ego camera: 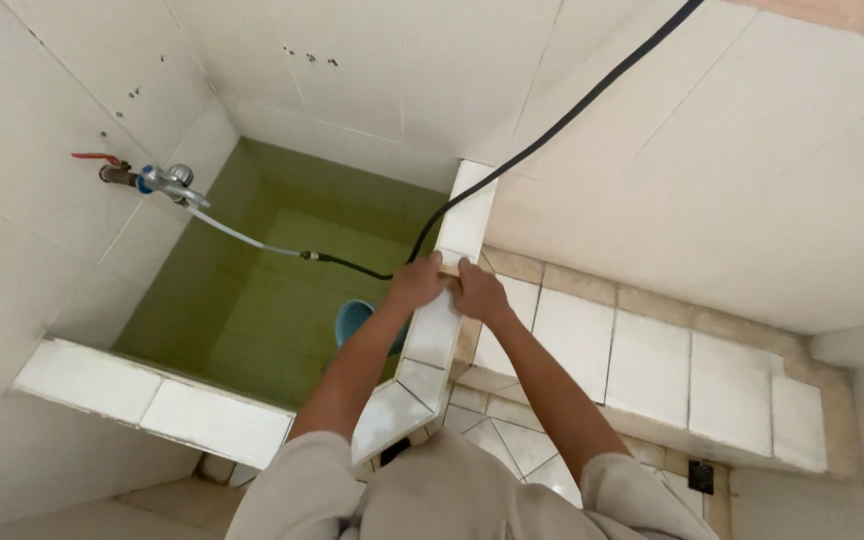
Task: Scrubbing the edges of a tiled water basin and a bathroom wall using a cloth and a brush
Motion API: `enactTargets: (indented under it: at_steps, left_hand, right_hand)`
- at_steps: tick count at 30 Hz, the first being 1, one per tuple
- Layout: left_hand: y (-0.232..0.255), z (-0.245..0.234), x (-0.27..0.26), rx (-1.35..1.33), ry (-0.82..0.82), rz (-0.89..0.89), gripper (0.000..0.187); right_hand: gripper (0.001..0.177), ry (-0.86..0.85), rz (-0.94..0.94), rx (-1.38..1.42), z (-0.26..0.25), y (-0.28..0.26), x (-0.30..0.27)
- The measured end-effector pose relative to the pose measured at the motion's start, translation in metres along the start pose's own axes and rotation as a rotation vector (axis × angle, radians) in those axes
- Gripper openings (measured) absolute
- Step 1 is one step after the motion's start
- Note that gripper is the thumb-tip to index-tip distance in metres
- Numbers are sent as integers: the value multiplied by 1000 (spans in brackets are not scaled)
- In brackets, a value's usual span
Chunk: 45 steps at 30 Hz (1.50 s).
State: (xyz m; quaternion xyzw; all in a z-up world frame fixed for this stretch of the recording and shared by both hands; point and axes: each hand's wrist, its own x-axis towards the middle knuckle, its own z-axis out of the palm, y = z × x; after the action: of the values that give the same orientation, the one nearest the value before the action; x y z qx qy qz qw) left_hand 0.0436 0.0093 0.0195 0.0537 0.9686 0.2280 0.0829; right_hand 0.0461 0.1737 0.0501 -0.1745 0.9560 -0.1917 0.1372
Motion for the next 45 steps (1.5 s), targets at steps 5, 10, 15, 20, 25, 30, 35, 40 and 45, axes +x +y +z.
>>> enactTargets:
  at_steps: [5, 10, 15, 20, 25, 30, 35, 40, 45]
  left_hand:
    - [2, -14, -31, -4, -34, 65, 29]
    - [-13, -1, 37, -79, -79, -76, 44]
    - [-20, -2, 57, 31, -136, -72, 46]
    - [-6, -15, 3, -30, -232, 75, 45]
    - [-7, 0, 32, -21, -98, 87, 41]
    - [-11, 24, 89, 182, 100, 22, 21]
    - [-9, 11, 55, 116, -92, 95, 31]
    - [-5, -16, 10, -36, -126, 224, 44]
    - [-14, 19, 66, 80, -92, 116, 38]
  right_hand:
    - [31, 52, -44, -1, 22, 13, 4]
    - [33, 90, 1, -24, 17, 15, 61]
    - [27, 105, 28, -21, 21, 22, 63]
    - [28, 38, 45, 21, 15, 9, 5]
    - [24, 96, 32, 15, 21, 32, 42]
    - [26, 163, -7, 36, 12, 47, 78]
    - [22, 137, -9, -5, 10, 34, 40]
    - [33, 76, -2, 42, 16, 24, 17]
    - [27, 80, 15, -3, 17, 41, 55]
